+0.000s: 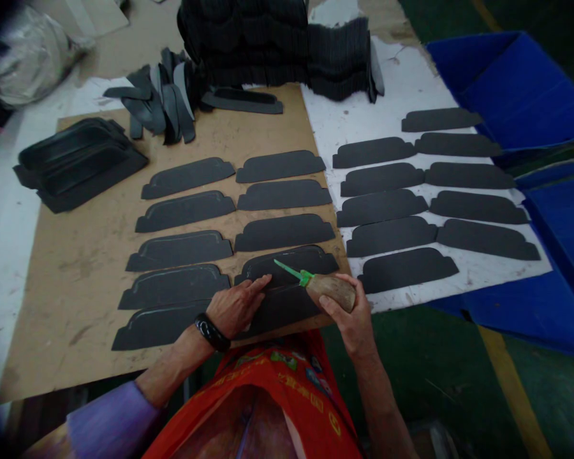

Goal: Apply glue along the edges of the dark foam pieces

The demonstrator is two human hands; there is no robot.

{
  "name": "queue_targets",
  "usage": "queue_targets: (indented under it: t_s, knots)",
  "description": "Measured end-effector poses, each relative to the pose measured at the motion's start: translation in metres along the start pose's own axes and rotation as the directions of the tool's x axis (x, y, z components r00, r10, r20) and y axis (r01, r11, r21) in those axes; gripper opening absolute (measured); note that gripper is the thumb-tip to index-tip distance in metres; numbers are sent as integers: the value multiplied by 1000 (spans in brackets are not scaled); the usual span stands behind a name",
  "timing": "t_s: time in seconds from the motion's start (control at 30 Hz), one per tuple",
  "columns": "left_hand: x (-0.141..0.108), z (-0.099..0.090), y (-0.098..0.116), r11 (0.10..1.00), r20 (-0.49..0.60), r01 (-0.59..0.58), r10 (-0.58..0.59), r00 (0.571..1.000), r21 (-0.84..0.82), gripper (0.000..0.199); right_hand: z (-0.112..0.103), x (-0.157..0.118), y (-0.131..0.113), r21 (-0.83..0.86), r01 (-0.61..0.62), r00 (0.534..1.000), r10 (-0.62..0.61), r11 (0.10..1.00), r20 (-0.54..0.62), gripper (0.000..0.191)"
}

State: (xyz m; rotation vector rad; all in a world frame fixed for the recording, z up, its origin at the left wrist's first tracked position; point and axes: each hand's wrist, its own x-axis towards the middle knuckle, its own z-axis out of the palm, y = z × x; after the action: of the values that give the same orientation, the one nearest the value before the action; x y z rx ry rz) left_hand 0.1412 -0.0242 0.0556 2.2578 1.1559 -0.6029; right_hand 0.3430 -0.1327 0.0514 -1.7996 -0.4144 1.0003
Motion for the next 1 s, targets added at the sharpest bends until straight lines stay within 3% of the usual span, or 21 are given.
queue_targets:
  t_s: [0.23,0.4,0.53,0.67,0.83,1.0]
  knots:
    - [-1,-10,-4,972,-137,-99,71,988,-215,26,-14,8,11,-39,12,995,-16,999,-97,57]
    - [5,-26,-8,994,-241,-18,-9,971,-109,30,-15,17,6,-112,40,988,-56,993,-143,61]
    - [15,-31,-13,999,-268,35,-34,963,-3,40,4,24,-7,-194,130,982,-154,972,-112,61]
    - [23,-23,-21,998,-235,32,-18,972,56,45,32,32,-19,-308,195,970,-230,931,-81,61]
    - [24,-13,-27,998,-214,0,15,977,68,46,63,38,-29,-430,310,941,-338,848,12,59]
    - [25,-10,-28,998,-230,-3,17,973,63,46,81,39,-33,-458,410,905,-414,789,97,53]
